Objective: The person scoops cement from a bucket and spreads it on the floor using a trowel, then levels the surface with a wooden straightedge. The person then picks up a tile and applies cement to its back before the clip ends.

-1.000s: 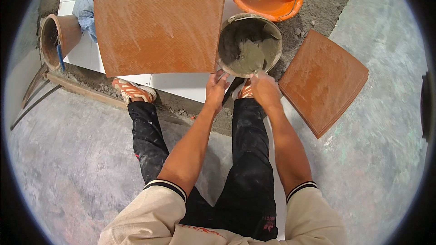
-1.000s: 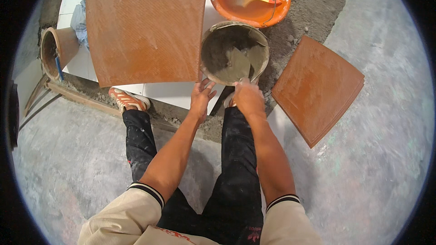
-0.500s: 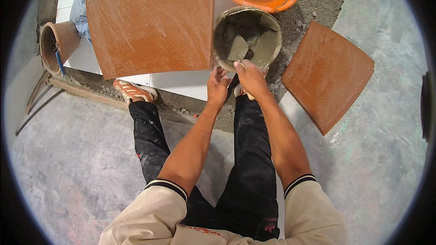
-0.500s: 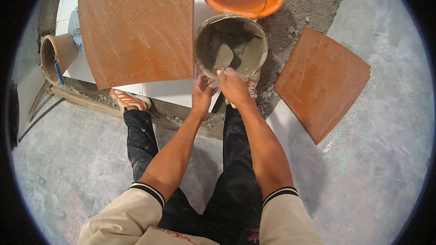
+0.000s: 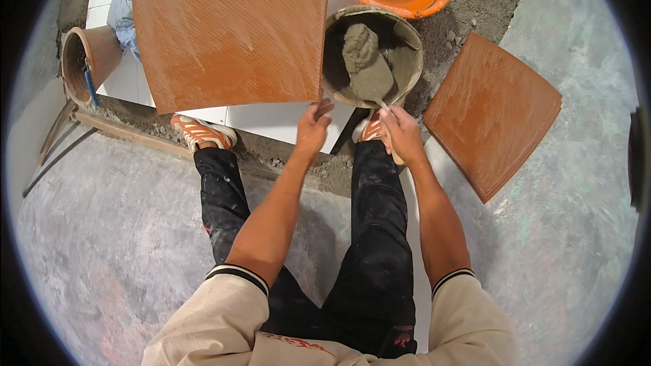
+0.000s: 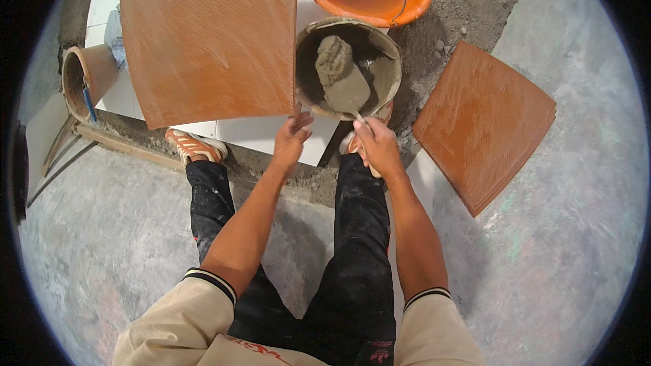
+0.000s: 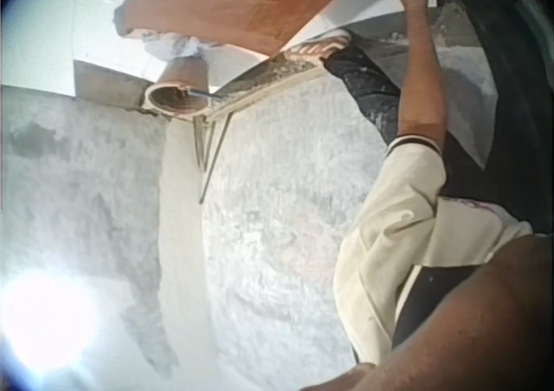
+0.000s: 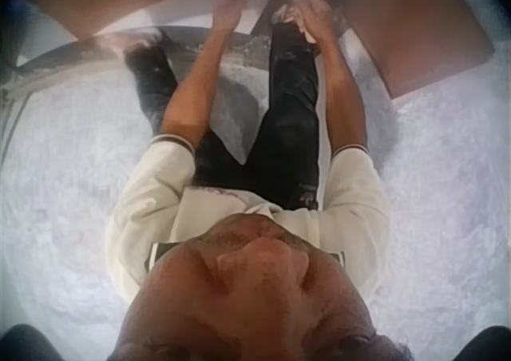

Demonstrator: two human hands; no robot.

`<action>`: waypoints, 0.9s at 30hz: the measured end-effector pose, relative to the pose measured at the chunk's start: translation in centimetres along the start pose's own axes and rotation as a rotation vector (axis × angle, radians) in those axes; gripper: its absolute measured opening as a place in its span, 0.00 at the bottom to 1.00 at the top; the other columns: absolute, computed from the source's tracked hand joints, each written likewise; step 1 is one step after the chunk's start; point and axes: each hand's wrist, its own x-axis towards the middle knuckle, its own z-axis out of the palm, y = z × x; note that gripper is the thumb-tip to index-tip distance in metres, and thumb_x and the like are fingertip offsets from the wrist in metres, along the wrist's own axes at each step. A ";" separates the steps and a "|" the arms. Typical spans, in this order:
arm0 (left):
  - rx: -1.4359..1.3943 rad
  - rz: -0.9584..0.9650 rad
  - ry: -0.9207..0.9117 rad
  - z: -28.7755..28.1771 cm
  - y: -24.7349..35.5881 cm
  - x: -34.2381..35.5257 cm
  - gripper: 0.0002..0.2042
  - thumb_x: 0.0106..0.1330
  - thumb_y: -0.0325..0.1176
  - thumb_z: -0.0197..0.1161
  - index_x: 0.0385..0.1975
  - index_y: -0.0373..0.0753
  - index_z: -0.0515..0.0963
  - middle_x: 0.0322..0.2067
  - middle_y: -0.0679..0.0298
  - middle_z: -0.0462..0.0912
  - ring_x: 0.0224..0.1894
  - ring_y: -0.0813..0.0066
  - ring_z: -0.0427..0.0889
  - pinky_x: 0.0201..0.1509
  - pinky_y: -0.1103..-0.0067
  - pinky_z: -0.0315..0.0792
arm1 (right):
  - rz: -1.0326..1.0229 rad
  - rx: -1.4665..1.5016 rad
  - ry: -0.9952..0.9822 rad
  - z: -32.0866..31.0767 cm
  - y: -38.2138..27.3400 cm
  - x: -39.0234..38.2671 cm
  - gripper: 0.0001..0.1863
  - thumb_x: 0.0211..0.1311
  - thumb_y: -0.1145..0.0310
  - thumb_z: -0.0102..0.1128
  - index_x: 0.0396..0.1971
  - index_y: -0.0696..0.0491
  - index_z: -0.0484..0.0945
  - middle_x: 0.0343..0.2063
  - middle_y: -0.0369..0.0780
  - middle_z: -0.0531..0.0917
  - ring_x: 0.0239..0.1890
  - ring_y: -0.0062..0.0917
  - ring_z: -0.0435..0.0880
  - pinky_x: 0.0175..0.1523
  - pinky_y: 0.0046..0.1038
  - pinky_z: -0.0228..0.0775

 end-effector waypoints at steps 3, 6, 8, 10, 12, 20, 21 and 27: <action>-0.220 -0.275 0.125 -4.8 0.6 -2.0 0.25 0.77 0.27 0.54 0.73 0.37 0.65 0.62 0.56 0.77 0.62 0.62 0.80 0.64 0.68 0.75 | -0.050 -0.112 0.092 -0.4 -1.7 -3.6 0.13 0.78 0.62 0.58 0.44 0.58 0.80 0.20 0.33 0.76 0.16 0.14 0.72 0.20 0.22 0.63; -0.512 -0.298 0.433 -13.1 1.1 -2.8 0.25 0.79 0.35 0.54 0.74 0.38 0.64 0.64 0.55 0.76 0.63 0.62 0.80 0.63 0.65 0.75 | -0.353 -0.314 0.147 1.2 -3.7 -6.1 0.11 0.77 0.67 0.54 0.44 0.60 0.80 0.22 0.33 0.78 0.17 0.14 0.71 0.22 0.22 0.62; -0.702 -0.188 0.595 -18.2 2.7 -3.7 0.29 0.81 0.43 0.51 0.76 0.40 0.58 0.67 0.54 0.71 0.65 0.59 0.77 0.66 0.63 0.73 | -0.486 -0.507 0.151 3.8 -6.4 -6.5 0.15 0.73 0.69 0.57 0.52 0.63 0.79 0.36 0.51 0.85 0.37 0.41 0.88 0.43 0.37 0.77; -0.821 0.028 0.677 -21.7 6.3 -4.1 0.32 0.82 0.54 0.45 0.77 0.41 0.53 0.71 0.50 0.65 0.70 0.56 0.71 0.71 0.59 0.69 | -0.649 -0.679 0.199 7.7 -8.4 -5.3 0.16 0.71 0.69 0.59 0.52 0.63 0.79 0.44 0.56 0.85 0.46 0.51 0.86 0.52 0.43 0.77; -0.872 0.139 0.680 -24.2 9.9 -4.0 0.33 0.82 0.54 0.47 0.79 0.44 0.49 0.72 0.48 0.62 0.71 0.53 0.69 0.73 0.55 0.67 | -0.760 -0.747 0.199 12.8 -11.2 -3.3 0.18 0.70 0.66 0.63 0.53 0.62 0.79 0.45 0.54 0.85 0.45 0.52 0.85 0.52 0.46 0.77; -0.464 0.131 0.667 -26.8 17.1 -3.7 0.42 0.76 0.50 0.62 0.82 0.52 0.42 0.71 0.46 0.63 0.66 0.51 0.75 0.59 0.52 0.81 | -0.771 -0.882 0.222 22.0 -18.9 -1.4 0.18 0.71 0.64 0.64 0.53 0.60 0.81 0.45 0.52 0.85 0.46 0.50 0.84 0.53 0.44 0.75; -0.413 0.124 0.638 -26.9 17.2 -3.8 0.43 0.75 0.51 0.63 0.82 0.51 0.44 0.71 0.46 0.64 0.65 0.52 0.76 0.58 0.52 0.81 | -0.839 -0.830 0.232 21.8 -18.6 -1.0 0.17 0.74 0.63 0.59 0.53 0.60 0.81 0.44 0.52 0.85 0.47 0.50 0.84 0.54 0.43 0.75; -0.368 0.187 0.710 -27.2 17.1 -2.4 0.43 0.66 0.41 0.75 0.78 0.47 0.58 0.62 0.52 0.77 0.49 0.63 0.86 0.36 0.71 0.87 | -0.304 -0.570 0.001 21.7 -21.4 -0.3 0.22 0.81 0.55 0.48 0.52 0.60 0.80 0.29 0.44 0.83 0.27 0.32 0.83 0.34 0.33 0.74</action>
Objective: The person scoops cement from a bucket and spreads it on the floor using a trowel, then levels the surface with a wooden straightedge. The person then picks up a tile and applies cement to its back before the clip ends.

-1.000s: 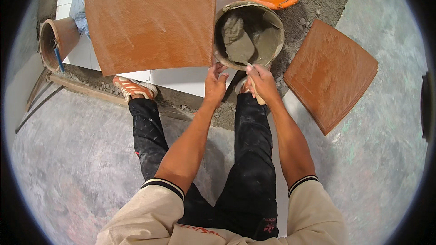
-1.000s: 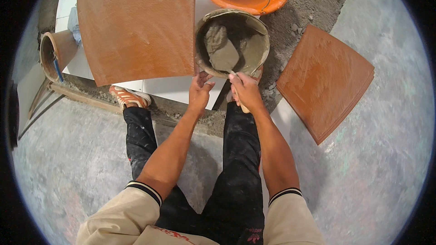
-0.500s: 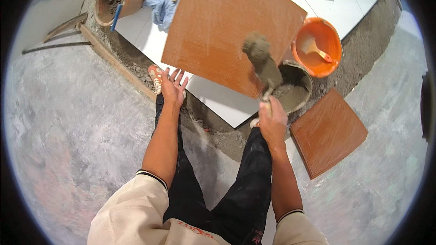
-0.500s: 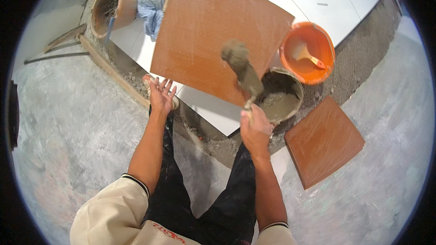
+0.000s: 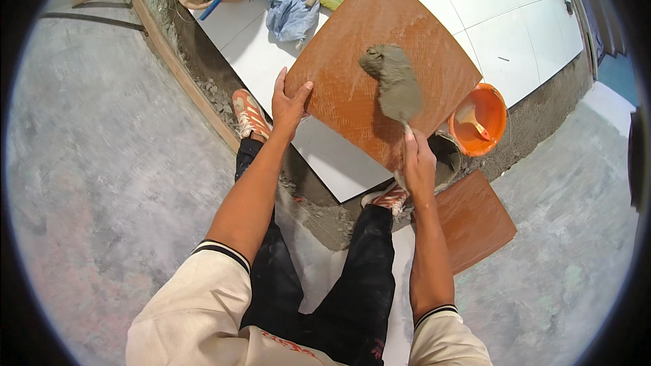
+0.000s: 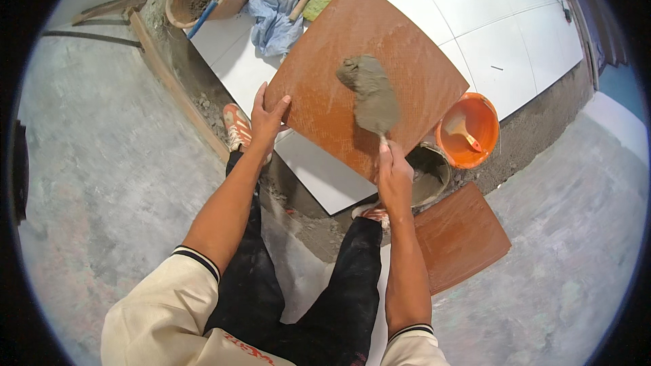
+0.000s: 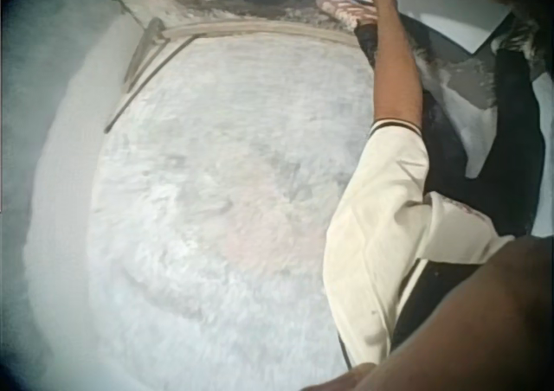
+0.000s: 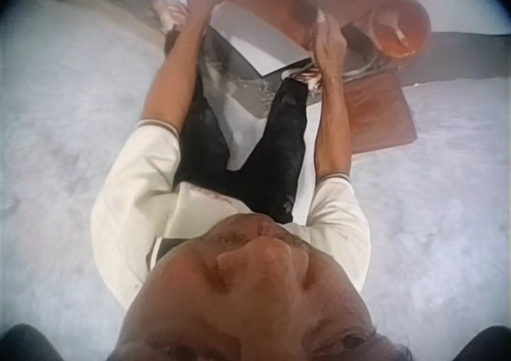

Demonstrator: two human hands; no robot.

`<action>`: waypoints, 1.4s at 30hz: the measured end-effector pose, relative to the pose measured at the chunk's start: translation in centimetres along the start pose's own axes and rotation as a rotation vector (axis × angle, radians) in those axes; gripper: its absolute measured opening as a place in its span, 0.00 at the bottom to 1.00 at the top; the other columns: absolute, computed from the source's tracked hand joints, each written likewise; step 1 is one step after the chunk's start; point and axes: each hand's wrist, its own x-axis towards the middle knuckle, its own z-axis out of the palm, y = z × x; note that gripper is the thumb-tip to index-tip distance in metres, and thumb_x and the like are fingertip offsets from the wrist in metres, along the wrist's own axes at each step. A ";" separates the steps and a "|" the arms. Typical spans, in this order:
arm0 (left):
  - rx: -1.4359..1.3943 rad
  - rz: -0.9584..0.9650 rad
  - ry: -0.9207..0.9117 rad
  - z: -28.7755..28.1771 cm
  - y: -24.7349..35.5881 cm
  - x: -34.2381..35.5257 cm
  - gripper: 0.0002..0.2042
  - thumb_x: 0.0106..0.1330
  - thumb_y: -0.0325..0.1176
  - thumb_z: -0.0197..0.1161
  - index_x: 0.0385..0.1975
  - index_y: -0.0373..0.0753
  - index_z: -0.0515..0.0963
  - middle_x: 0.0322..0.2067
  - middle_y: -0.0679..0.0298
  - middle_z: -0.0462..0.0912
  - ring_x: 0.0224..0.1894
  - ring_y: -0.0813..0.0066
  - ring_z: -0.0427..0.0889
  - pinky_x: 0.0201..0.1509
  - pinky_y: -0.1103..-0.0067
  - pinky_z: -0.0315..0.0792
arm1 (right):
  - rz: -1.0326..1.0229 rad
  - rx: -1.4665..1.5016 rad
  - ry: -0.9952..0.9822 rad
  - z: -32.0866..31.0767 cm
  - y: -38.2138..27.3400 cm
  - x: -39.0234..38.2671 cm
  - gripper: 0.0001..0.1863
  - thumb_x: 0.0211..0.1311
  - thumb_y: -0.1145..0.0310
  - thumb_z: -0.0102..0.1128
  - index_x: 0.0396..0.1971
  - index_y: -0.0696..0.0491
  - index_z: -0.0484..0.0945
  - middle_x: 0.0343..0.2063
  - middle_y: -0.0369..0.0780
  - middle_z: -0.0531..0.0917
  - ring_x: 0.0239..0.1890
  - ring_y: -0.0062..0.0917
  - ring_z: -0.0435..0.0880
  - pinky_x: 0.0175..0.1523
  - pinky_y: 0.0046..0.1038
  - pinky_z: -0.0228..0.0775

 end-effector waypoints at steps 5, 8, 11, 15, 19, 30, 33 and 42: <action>0.021 0.005 0.029 0.6 -0.2 0.5 0.41 0.64 0.39 0.77 0.76 0.45 0.62 0.57 0.53 0.81 0.45 0.67 0.88 0.30 0.76 0.85 | 0.155 0.048 -0.066 1.2 3.3 1.1 0.24 0.82 0.51 0.46 0.49 0.58 0.80 0.22 0.38 0.77 0.19 0.22 0.76 0.27 0.30 0.70; 0.049 0.009 0.054 0.3 -0.5 0.3 0.39 0.64 0.38 0.76 0.74 0.44 0.64 0.56 0.54 0.81 0.45 0.68 0.88 0.30 0.76 0.86 | -0.076 -0.267 -0.008 -0.5 9.5 -4.7 0.21 0.82 0.54 0.47 0.50 0.57 0.80 0.29 0.46 0.82 0.33 0.40 0.84 0.38 0.38 0.75; 0.061 0.030 0.058 0.3 -0.8 0.3 0.38 0.64 0.38 0.76 0.73 0.44 0.65 0.56 0.55 0.81 0.45 0.68 0.88 0.31 0.77 0.86 | -0.334 -0.472 0.198 -1.7 8.2 -4.9 0.18 0.80 0.56 0.51 0.51 0.54 0.81 0.36 0.48 0.84 0.39 0.47 0.84 0.41 0.42 0.75; 0.053 0.017 0.082 0.8 -0.9 -0.4 0.37 0.64 0.39 0.77 0.72 0.44 0.66 0.56 0.56 0.81 0.45 0.68 0.87 0.31 0.77 0.86 | -0.385 -0.752 0.173 -2.8 0.5 0.6 0.16 0.76 0.56 0.57 0.53 0.51 0.81 0.42 0.48 0.85 0.42 0.49 0.86 0.46 0.47 0.76; 0.050 0.019 0.084 0.8 -1.3 0.1 0.37 0.64 0.39 0.77 0.72 0.44 0.66 0.56 0.57 0.80 0.46 0.68 0.87 0.32 0.76 0.86 | -0.391 -0.715 0.270 -4.5 0.7 7.7 0.18 0.78 0.54 0.53 0.52 0.51 0.82 0.41 0.52 0.86 0.43 0.52 0.85 0.48 0.49 0.76; 0.014 0.024 0.031 0.9 -0.9 -0.5 0.34 0.66 0.39 0.75 0.69 0.46 0.67 0.56 0.58 0.80 0.47 0.69 0.86 0.34 0.76 0.87 | 0.129 0.030 0.292 1.0 11.3 -4.6 0.23 0.84 0.54 0.43 0.50 0.59 0.78 0.29 0.46 0.81 0.25 0.35 0.83 0.33 0.38 0.75; 0.018 0.043 0.041 0.0 -1.8 -0.4 0.33 0.65 0.39 0.75 0.69 0.45 0.67 0.54 0.58 0.81 0.46 0.69 0.86 0.32 0.76 0.87 | 0.332 0.501 0.288 1.3 6.4 -5.2 0.20 0.84 0.54 0.41 0.50 0.55 0.75 0.27 0.38 0.77 0.19 0.22 0.77 0.22 0.27 0.71; 0.022 0.039 0.007 0.1 -0.5 -0.3 0.30 0.70 0.42 0.71 0.69 0.43 0.69 0.54 0.60 0.82 0.48 0.70 0.86 0.34 0.76 0.86 | 0.204 0.306 -0.133 7.5 -4.8 3.0 0.23 0.84 0.51 0.43 0.53 0.56 0.76 0.26 0.37 0.78 0.16 0.19 0.72 0.17 0.25 0.66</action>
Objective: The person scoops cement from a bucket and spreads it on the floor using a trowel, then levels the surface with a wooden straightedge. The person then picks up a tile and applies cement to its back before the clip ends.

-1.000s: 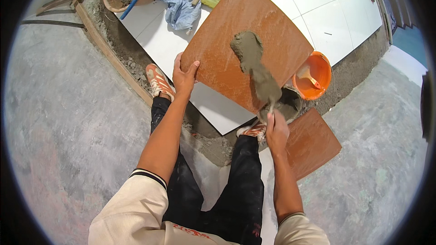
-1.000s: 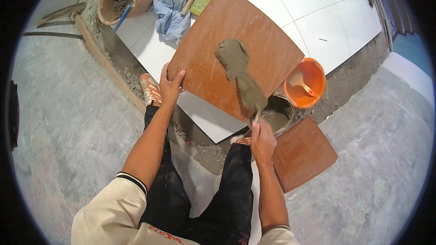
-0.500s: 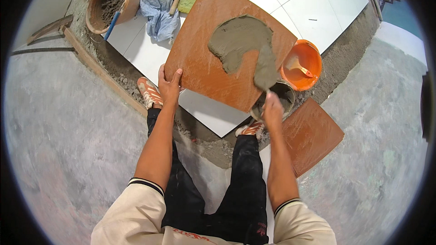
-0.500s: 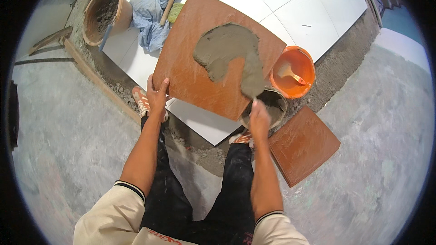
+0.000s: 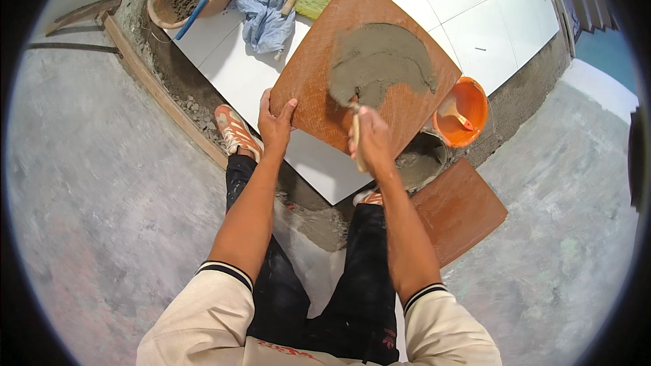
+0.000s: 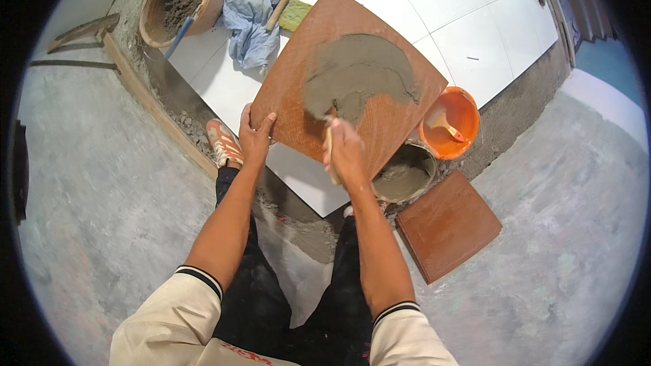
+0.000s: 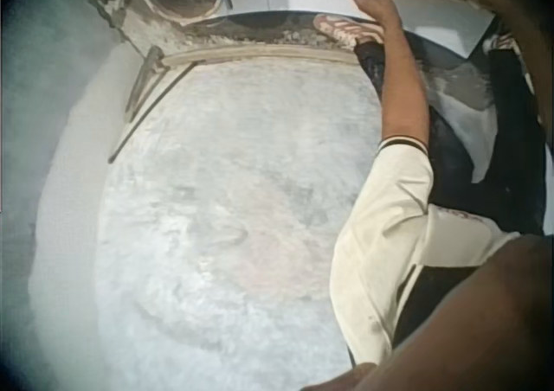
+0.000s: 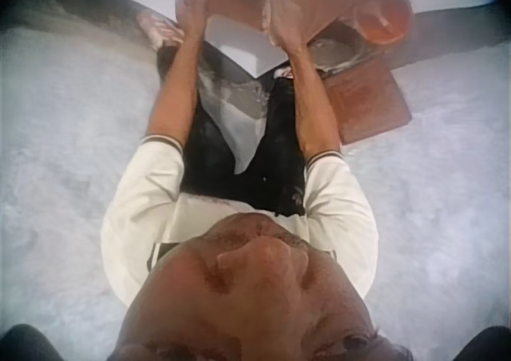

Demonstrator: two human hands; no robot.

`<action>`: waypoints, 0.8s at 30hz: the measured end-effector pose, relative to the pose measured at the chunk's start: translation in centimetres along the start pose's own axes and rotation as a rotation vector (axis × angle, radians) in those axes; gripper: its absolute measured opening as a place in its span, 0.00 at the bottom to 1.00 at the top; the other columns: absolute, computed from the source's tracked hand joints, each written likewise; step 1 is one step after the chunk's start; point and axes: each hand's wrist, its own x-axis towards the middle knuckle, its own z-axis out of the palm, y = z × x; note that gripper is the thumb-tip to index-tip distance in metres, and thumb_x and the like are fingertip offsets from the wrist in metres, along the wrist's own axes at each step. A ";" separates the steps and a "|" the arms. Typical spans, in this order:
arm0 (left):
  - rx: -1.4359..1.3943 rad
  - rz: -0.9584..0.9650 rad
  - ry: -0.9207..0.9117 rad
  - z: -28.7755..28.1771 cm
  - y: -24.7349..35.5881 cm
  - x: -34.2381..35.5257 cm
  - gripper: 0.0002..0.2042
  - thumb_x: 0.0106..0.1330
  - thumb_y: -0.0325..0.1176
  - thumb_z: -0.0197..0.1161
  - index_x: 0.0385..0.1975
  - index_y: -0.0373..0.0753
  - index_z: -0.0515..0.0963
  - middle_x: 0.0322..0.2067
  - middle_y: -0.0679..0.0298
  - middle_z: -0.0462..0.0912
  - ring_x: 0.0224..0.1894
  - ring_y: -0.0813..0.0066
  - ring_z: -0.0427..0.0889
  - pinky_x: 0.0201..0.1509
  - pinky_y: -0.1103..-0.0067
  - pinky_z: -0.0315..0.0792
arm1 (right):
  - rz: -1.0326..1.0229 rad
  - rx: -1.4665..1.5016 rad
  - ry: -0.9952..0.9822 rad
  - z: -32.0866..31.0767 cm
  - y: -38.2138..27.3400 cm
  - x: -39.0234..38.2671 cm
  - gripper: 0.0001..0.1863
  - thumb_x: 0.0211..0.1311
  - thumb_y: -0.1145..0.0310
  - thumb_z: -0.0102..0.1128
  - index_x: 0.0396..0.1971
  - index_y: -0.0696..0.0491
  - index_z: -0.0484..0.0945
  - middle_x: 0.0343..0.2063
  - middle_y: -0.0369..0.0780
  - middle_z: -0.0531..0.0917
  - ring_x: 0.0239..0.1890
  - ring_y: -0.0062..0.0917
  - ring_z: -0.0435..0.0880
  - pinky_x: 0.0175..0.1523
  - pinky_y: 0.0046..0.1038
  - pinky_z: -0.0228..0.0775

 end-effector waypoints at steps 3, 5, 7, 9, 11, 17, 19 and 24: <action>-0.061 -0.144 -0.044 -1.7 0.5 0.8 0.27 0.77 0.49 0.61 0.71 0.43 0.69 0.58 0.59 0.80 0.53 0.66 0.85 0.41 0.72 0.88 | 0.055 0.367 -0.066 1.2 3.3 -3.4 0.24 0.84 0.52 0.41 0.54 0.58 0.75 0.25 0.37 0.76 0.16 0.20 0.73 0.18 0.25 0.68; -0.090 -0.203 -0.092 -2.9 0.2 1.3 0.27 0.80 0.53 0.54 0.72 0.44 0.69 0.61 0.58 0.79 0.56 0.64 0.84 0.46 0.69 0.88 | 0.054 0.463 0.119 2.3 4.7 -4.6 0.24 0.84 0.52 0.41 0.55 0.58 0.75 0.26 0.38 0.76 0.16 0.20 0.73 0.18 0.24 0.67; -0.092 -0.204 -0.158 -3.8 -0.3 1.5 0.28 0.82 0.56 0.47 0.72 0.44 0.69 0.63 0.57 0.77 0.59 0.61 0.83 0.51 0.65 0.87 | 0.063 0.454 0.166 3.8 5.5 -4.7 0.24 0.84 0.52 0.41 0.55 0.58 0.75 0.26 0.38 0.76 0.17 0.19 0.73 0.18 0.24 0.66; -0.115 -0.233 -0.210 -3.7 0.3 1.6 0.29 0.82 0.57 0.46 0.73 0.44 0.68 0.65 0.56 0.76 0.60 0.60 0.82 0.54 0.61 0.86 | 0.072 0.345 0.093 5.3 4.9 -4.6 0.23 0.84 0.52 0.41 0.55 0.58 0.75 0.27 0.38 0.76 0.17 0.19 0.73 0.18 0.23 0.66; -0.131 -0.233 -0.259 -4.2 1.0 2.2 0.29 0.82 0.56 0.46 0.73 0.44 0.68 0.66 0.56 0.75 0.61 0.60 0.81 0.55 0.61 0.85 | 0.080 0.362 -0.044 5.6 3.5 -3.7 0.23 0.84 0.52 0.42 0.54 0.58 0.74 0.26 0.37 0.75 0.16 0.19 0.73 0.17 0.24 0.67; -0.101 -0.221 -0.217 -3.8 1.0 2.1 0.27 0.83 0.52 0.46 0.75 0.48 0.65 0.63 0.59 0.78 0.58 0.67 0.83 0.53 0.67 0.85 | -0.170 -0.072 0.113 3.5 -0.7 1.8 0.21 0.84 0.53 0.45 0.52 0.57 0.77 0.25 0.38 0.78 0.20 0.24 0.78 0.25 0.29 0.74; -0.108 -0.222 -0.211 -3.4 1.2 2.0 0.27 0.82 0.50 0.51 0.75 0.47 0.66 0.64 0.58 0.77 0.61 0.65 0.81 0.53 0.66 0.86 | -0.328 -0.514 0.160 1.7 2.4 1.5 0.20 0.83 0.55 0.46 0.50 0.57 0.79 0.31 0.44 0.83 0.27 0.37 0.83 0.33 0.38 0.76; -0.075 -0.164 -0.195 -3.9 0.8 2.3 0.28 0.77 0.40 0.61 0.75 0.47 0.66 0.60 0.60 0.80 0.55 0.70 0.84 0.46 0.73 0.86 | -0.593 -0.840 0.157 -3.2 8.4 -6.4 0.15 0.77 0.58 0.57 0.50 0.53 0.81 0.41 0.49 0.86 0.42 0.48 0.86 0.46 0.47 0.77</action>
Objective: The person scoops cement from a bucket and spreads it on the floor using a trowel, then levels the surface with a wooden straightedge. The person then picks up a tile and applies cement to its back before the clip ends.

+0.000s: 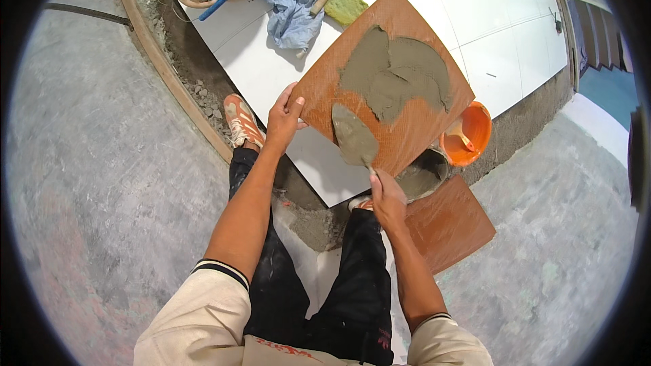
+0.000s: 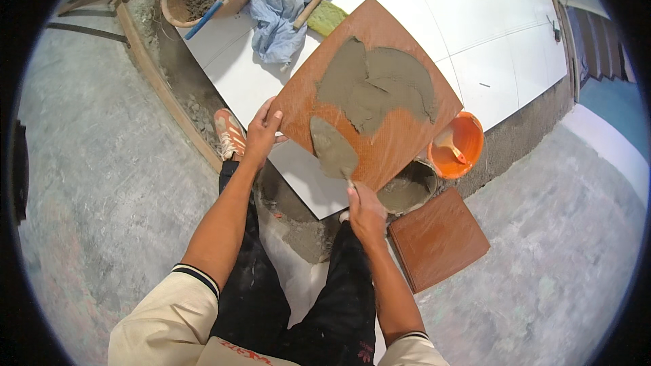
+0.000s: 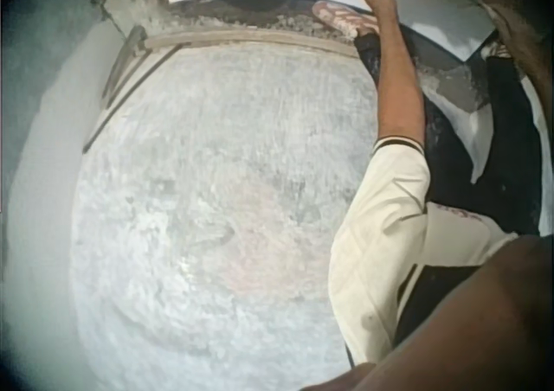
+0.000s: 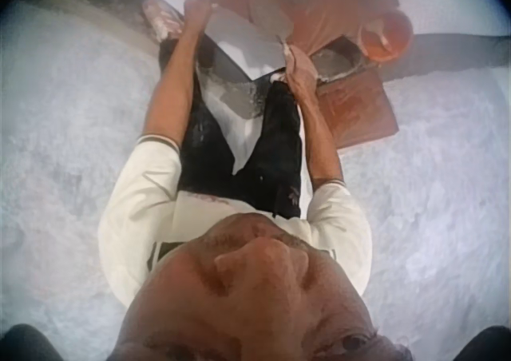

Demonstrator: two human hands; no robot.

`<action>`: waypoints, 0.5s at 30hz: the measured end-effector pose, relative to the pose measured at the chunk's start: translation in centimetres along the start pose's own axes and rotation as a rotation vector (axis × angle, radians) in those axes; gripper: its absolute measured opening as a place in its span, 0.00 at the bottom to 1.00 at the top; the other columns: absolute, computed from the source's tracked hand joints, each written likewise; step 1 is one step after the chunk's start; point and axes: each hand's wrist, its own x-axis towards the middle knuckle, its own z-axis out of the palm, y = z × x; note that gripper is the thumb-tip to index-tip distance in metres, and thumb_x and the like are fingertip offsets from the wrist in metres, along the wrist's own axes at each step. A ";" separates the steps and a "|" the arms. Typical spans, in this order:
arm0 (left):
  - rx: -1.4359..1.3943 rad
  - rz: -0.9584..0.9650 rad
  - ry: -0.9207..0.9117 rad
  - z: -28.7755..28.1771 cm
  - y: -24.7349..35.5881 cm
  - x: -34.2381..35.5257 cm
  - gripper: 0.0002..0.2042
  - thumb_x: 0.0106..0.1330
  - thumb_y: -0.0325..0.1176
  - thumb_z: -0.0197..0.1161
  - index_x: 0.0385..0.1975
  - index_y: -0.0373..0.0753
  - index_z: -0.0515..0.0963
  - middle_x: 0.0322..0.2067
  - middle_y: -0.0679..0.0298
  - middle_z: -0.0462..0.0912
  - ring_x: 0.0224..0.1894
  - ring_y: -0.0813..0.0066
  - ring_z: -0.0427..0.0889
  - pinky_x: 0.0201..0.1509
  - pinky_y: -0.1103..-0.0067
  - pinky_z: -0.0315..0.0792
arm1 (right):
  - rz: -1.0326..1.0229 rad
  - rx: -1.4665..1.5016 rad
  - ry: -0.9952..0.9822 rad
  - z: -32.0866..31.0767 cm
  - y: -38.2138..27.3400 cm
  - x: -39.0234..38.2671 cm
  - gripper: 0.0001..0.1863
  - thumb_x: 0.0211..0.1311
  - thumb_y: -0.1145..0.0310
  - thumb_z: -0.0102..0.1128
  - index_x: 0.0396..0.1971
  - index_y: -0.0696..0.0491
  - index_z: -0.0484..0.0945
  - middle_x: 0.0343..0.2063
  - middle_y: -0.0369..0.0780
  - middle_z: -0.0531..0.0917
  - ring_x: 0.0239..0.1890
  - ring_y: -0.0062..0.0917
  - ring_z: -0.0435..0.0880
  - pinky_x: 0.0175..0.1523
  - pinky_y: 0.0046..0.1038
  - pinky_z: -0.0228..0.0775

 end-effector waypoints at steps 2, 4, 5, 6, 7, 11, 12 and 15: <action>0.011 0.019 -0.017 -0.3 -0.4 -0.1 0.29 0.74 0.36 0.65 0.75 0.47 0.67 0.56 0.62 0.82 0.50 0.74 0.86 0.43 0.77 0.86 | -0.106 -0.172 0.025 -2.1 1.2 2.4 0.15 0.76 0.57 0.59 0.50 0.52 0.82 0.40 0.47 0.86 0.41 0.46 0.86 0.45 0.45 0.78; 0.061 0.057 -0.017 -0.2 -0.7 0.0 0.31 0.72 0.35 0.68 0.74 0.47 0.68 0.54 0.63 0.83 0.47 0.76 0.86 0.42 0.79 0.85 | -0.241 -0.371 0.116 -4.9 2.0 7.5 0.16 0.75 0.55 0.59 0.51 0.50 0.82 0.38 0.46 0.85 0.39 0.44 0.86 0.43 0.43 0.79; 0.091 0.076 -0.015 -0.2 -0.9 0.1 0.32 0.71 0.34 0.69 0.74 0.46 0.68 0.53 0.63 0.84 0.45 0.78 0.86 0.41 0.80 0.85 | -0.328 -0.475 0.188 -5.9 2.1 11.1 0.17 0.75 0.54 0.59 0.51 0.50 0.83 0.37 0.45 0.85 0.38 0.43 0.87 0.42 0.43 0.79; 0.086 0.073 -0.012 -0.3 -1.3 0.2 0.32 0.70 0.34 0.70 0.74 0.46 0.68 0.53 0.63 0.84 0.45 0.77 0.86 0.41 0.80 0.85 | -0.242 -0.497 0.171 -7.1 1.4 14.5 0.17 0.75 0.53 0.58 0.51 0.49 0.83 0.38 0.45 0.85 0.38 0.44 0.87 0.42 0.43 0.79; 0.084 0.070 -0.012 -0.4 -1.9 0.3 0.32 0.69 0.34 0.71 0.74 0.46 0.68 0.53 0.63 0.83 0.46 0.77 0.86 0.40 0.80 0.85 | -0.153 -0.518 0.155 -8.3 0.6 17.3 0.18 0.76 0.51 0.57 0.51 0.48 0.83 0.38 0.45 0.85 0.39 0.45 0.87 0.42 0.44 0.79; 0.028 0.035 0.014 0.4 -1.0 -0.1 0.32 0.69 0.34 0.71 0.74 0.46 0.68 0.55 0.63 0.82 0.48 0.76 0.87 0.39 0.80 0.86 | -0.065 -0.465 0.246 -9.9 1.8 19.8 0.18 0.78 0.51 0.53 0.50 0.49 0.82 0.40 0.46 0.87 0.43 0.48 0.86 0.45 0.47 0.78; 0.030 0.028 0.011 0.6 -0.8 -0.2 0.32 0.70 0.34 0.70 0.74 0.45 0.68 0.56 0.62 0.82 0.48 0.75 0.87 0.39 0.80 0.87 | -0.030 -0.446 0.242 -9.9 2.5 19.6 0.18 0.78 0.51 0.53 0.50 0.50 0.82 0.40 0.47 0.87 0.43 0.49 0.86 0.46 0.48 0.78; 0.037 0.031 -0.003 0.4 -0.3 -0.1 0.34 0.70 0.34 0.70 0.75 0.45 0.66 0.57 0.61 0.81 0.49 0.73 0.87 0.41 0.78 0.88 | 0.098 -0.345 0.216 -9.5 6.1 16.0 0.18 0.78 0.53 0.52 0.52 0.50 0.82 0.43 0.49 0.87 0.46 0.52 0.85 0.48 0.49 0.77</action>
